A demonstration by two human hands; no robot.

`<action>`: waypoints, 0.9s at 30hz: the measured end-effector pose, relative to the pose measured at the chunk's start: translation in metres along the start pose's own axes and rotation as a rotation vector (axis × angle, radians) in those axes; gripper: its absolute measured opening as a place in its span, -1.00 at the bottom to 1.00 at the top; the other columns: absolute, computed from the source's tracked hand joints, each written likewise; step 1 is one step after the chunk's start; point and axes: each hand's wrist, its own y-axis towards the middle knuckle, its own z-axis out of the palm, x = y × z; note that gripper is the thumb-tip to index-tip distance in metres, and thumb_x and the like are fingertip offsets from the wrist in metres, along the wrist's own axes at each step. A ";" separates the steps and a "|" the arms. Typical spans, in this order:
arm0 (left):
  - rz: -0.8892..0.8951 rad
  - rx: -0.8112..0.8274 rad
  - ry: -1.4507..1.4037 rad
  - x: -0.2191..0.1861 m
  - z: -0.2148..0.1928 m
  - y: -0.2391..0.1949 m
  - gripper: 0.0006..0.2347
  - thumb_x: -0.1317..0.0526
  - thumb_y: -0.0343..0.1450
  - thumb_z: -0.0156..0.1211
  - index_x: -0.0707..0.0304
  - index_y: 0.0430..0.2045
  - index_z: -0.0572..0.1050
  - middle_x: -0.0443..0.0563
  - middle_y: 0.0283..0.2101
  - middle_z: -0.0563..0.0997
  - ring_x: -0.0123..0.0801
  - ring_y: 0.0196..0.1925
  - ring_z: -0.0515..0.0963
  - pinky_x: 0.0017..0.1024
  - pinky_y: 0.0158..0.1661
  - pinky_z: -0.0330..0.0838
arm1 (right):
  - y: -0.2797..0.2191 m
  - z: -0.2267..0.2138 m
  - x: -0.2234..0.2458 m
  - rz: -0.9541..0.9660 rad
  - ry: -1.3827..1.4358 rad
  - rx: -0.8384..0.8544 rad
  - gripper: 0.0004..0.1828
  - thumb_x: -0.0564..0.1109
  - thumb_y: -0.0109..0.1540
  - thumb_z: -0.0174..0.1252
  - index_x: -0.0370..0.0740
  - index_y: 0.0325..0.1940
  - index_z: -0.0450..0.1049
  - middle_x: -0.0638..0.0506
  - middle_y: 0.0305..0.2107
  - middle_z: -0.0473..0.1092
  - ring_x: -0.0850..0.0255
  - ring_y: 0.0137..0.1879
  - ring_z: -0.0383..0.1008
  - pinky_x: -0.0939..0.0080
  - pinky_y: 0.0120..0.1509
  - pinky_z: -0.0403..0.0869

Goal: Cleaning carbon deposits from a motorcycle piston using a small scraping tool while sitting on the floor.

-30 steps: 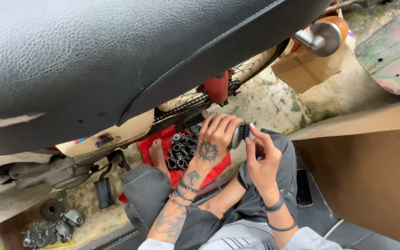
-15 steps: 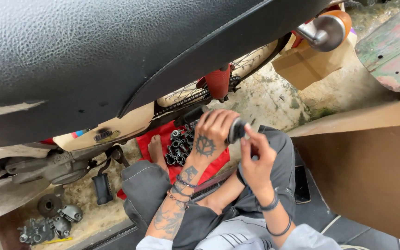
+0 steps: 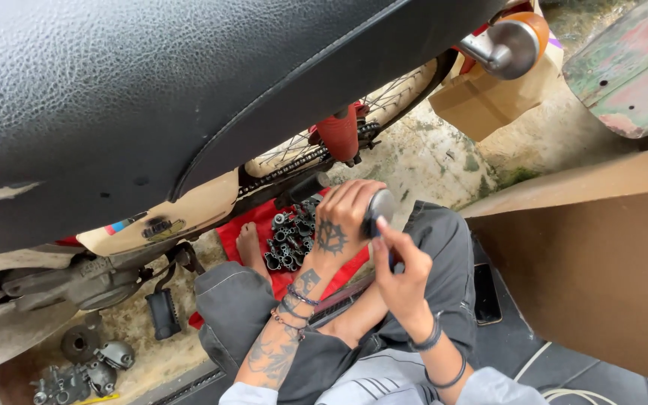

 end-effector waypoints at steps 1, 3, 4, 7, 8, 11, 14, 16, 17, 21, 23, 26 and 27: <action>0.001 0.001 0.003 -0.003 -0.005 0.006 -0.64 0.26 0.24 0.31 0.24 -0.07 0.53 0.01 -0.14 0.60 -0.18 0.02 0.61 -0.26 0.11 0.45 | -0.003 -0.002 -0.002 0.000 0.003 -0.001 -0.74 -0.29 0.24 0.24 -0.25 0.01 0.62 0.07 -0.69 0.39 0.26 -0.70 0.31 0.31 -0.58 0.33; -0.084 -0.073 -0.102 -0.010 -0.016 0.016 -0.66 0.33 0.22 0.31 0.17 -0.11 0.54 -0.07 -0.17 0.61 -0.21 -0.06 0.64 -0.33 0.02 0.50 | -0.012 -0.006 -0.004 0.064 0.027 0.016 -0.72 -0.29 0.21 0.26 -0.25 0.00 0.64 0.07 -0.68 0.44 0.29 -0.68 0.35 0.30 -0.57 0.36; -0.084 -0.069 -0.100 -0.013 -0.020 0.018 -0.66 0.33 0.22 0.31 0.17 -0.11 0.54 -0.07 -0.17 0.61 -0.21 -0.06 0.64 -0.33 0.02 0.50 | -0.004 -0.011 -0.005 0.068 0.029 0.014 -0.72 -0.29 0.21 0.26 -0.25 0.00 0.64 0.07 -0.68 0.44 0.29 -0.68 0.35 0.30 -0.57 0.36; -0.058 -0.105 -0.126 -0.020 -0.026 0.026 -0.56 0.34 0.10 0.38 0.11 -0.12 0.54 -0.12 -0.17 0.61 -0.27 -0.06 0.64 -0.34 0.05 0.49 | 0.022 -0.026 -0.008 0.036 -0.019 -0.103 -0.72 -0.24 0.29 0.20 -0.30 0.09 0.58 0.01 -0.61 0.43 0.30 -0.63 0.35 0.28 -0.52 0.35; -0.044 -0.111 -0.130 -0.020 -0.026 0.028 -0.58 0.34 0.11 0.38 0.10 -0.12 0.54 -0.14 -0.16 0.62 -0.29 -0.06 0.65 -0.35 0.05 0.49 | 0.032 -0.028 -0.009 0.081 0.028 -0.059 -0.74 -0.24 0.33 0.17 -0.31 0.10 0.52 -0.01 -0.61 0.44 0.27 -0.64 0.34 0.26 -0.52 0.37; 0.003 -0.136 -0.094 -0.022 -0.027 0.032 -0.59 0.35 0.14 0.37 0.10 -0.11 0.55 -0.14 -0.13 0.63 -0.30 -0.04 0.65 -0.35 0.07 0.50 | 0.046 -0.037 -0.013 0.122 0.034 0.030 -0.83 -0.27 0.34 0.19 -0.31 0.01 0.51 -0.04 -0.58 0.47 0.21 -0.56 0.44 0.24 -0.47 0.43; 0.036 -0.189 -0.050 -0.020 -0.026 0.033 -0.64 0.36 0.19 0.35 0.14 -0.13 0.56 -0.08 -0.13 0.64 -0.26 -0.04 0.66 -0.31 0.10 0.49 | 0.036 -0.039 -0.007 0.136 -0.014 0.110 -0.91 -0.28 0.26 0.28 -0.28 -0.15 0.59 -0.02 -0.61 0.44 0.25 -0.55 0.42 0.25 -0.46 0.39; 0.044 -0.232 -0.035 -0.018 -0.026 0.033 -0.68 0.36 0.21 0.35 0.17 -0.15 0.56 -0.04 -0.14 0.64 -0.21 -0.05 0.66 -0.28 0.11 0.49 | 0.031 -0.039 -0.003 0.142 -0.011 0.144 -0.92 -0.26 0.21 0.32 -0.24 -0.20 0.62 0.03 -0.67 0.38 0.32 -0.61 0.31 0.26 -0.50 0.31; 0.057 -0.217 -0.048 -0.018 -0.025 0.031 -0.70 0.35 0.23 0.34 0.15 -0.15 0.56 -0.07 -0.14 0.65 -0.23 -0.04 0.66 -0.27 0.11 0.49 | 0.030 -0.040 -0.003 0.134 -0.029 0.129 -0.93 -0.25 0.19 0.35 -0.20 -0.23 0.64 0.04 -0.70 0.36 0.32 -0.64 0.27 0.28 -0.52 0.28; 0.087 -0.198 -0.061 -0.018 -0.015 0.023 -0.74 0.33 0.30 0.30 0.12 -0.14 0.56 -0.13 -0.13 0.64 -0.28 -0.04 0.65 -0.29 0.11 0.49 | 0.045 -0.046 -0.019 0.141 -0.037 0.085 -0.95 -0.23 0.24 0.35 -0.18 -0.22 0.65 0.10 -0.73 0.32 0.43 -0.62 0.19 0.41 -0.55 0.26; 0.101 -0.198 -0.039 -0.018 -0.019 0.022 -0.73 0.34 0.28 0.31 0.12 -0.15 0.56 -0.12 -0.14 0.64 -0.28 -0.04 0.65 -0.28 0.11 0.49 | 0.041 -0.041 -0.014 0.146 -0.035 0.057 -0.95 -0.24 0.25 0.33 -0.19 -0.20 0.64 0.09 -0.72 0.34 0.44 -0.61 0.19 0.41 -0.56 0.24; 0.120 -0.205 -0.019 -0.016 -0.024 0.024 -0.73 0.35 0.28 0.30 0.15 -0.15 0.56 -0.09 -0.14 0.64 -0.25 -0.04 0.65 -0.27 0.10 0.50 | 0.030 -0.036 -0.008 0.136 -0.042 0.025 -0.96 -0.25 0.25 0.31 -0.21 -0.21 0.62 0.05 -0.73 0.32 0.43 -0.61 0.19 0.37 -0.57 0.21; 0.125 -0.210 -0.024 -0.015 -0.025 0.025 -0.75 0.36 0.30 0.28 0.17 -0.15 0.56 -0.06 -0.15 0.63 -0.23 -0.05 0.65 -0.26 0.10 0.50 | 0.025 -0.035 -0.007 0.124 -0.053 0.020 -0.98 -0.27 0.24 0.31 -0.22 -0.25 0.61 0.03 -0.75 0.30 0.40 -0.63 0.19 0.33 -0.57 0.20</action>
